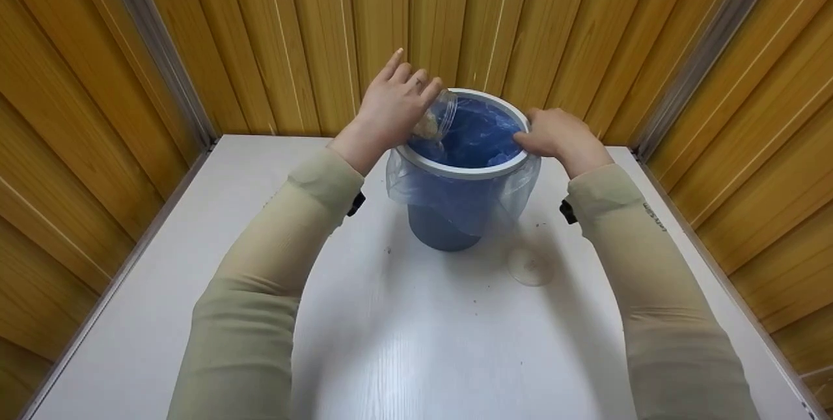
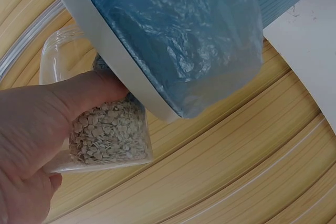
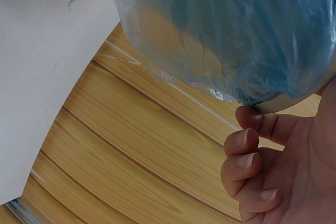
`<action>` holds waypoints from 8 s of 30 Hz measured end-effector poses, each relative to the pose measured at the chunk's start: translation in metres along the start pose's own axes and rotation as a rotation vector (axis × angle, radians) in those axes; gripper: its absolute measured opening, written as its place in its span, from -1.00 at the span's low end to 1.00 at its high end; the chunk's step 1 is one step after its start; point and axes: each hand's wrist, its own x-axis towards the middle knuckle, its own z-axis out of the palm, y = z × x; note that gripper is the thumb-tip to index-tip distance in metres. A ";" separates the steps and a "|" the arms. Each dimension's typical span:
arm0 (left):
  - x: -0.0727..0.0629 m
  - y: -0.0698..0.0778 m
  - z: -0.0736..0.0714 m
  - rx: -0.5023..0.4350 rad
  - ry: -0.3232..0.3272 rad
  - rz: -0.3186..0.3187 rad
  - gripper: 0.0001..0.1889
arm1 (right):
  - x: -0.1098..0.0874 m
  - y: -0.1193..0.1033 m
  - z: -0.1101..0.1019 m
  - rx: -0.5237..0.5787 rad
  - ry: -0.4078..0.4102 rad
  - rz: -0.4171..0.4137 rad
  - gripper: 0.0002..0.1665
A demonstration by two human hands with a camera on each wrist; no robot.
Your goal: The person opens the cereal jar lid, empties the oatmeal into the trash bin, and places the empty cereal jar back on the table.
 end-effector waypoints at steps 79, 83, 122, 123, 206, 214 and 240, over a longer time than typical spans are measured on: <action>0.006 0.017 0.024 0.205 0.115 0.229 -0.10 | 0.002 -0.005 0.005 0.031 0.008 0.006 -0.21; 0.006 0.016 0.025 0.175 0.112 0.214 -0.06 | 0.001 -0.005 0.004 0.034 0.001 0.012 -0.18; -0.029 -0.002 0.031 -0.626 0.489 -0.210 -0.03 | -0.002 -0.001 0.006 0.038 0.020 0.007 -0.21; -0.034 -0.002 0.031 -0.706 0.509 -0.241 0.00 | -0.002 -0.001 0.006 0.041 0.020 0.008 -0.21; -0.152 0.177 0.154 -1.643 0.170 -0.225 0.06 | -0.059 0.060 0.142 0.544 0.373 -0.080 -0.43; -0.153 0.175 0.158 -1.641 0.060 -0.160 0.03 | -0.062 0.066 0.162 0.436 0.201 -0.113 -0.45; -0.155 0.180 0.173 -1.618 -0.016 -0.189 0.08 | -0.061 0.091 0.185 0.264 0.009 0.070 0.10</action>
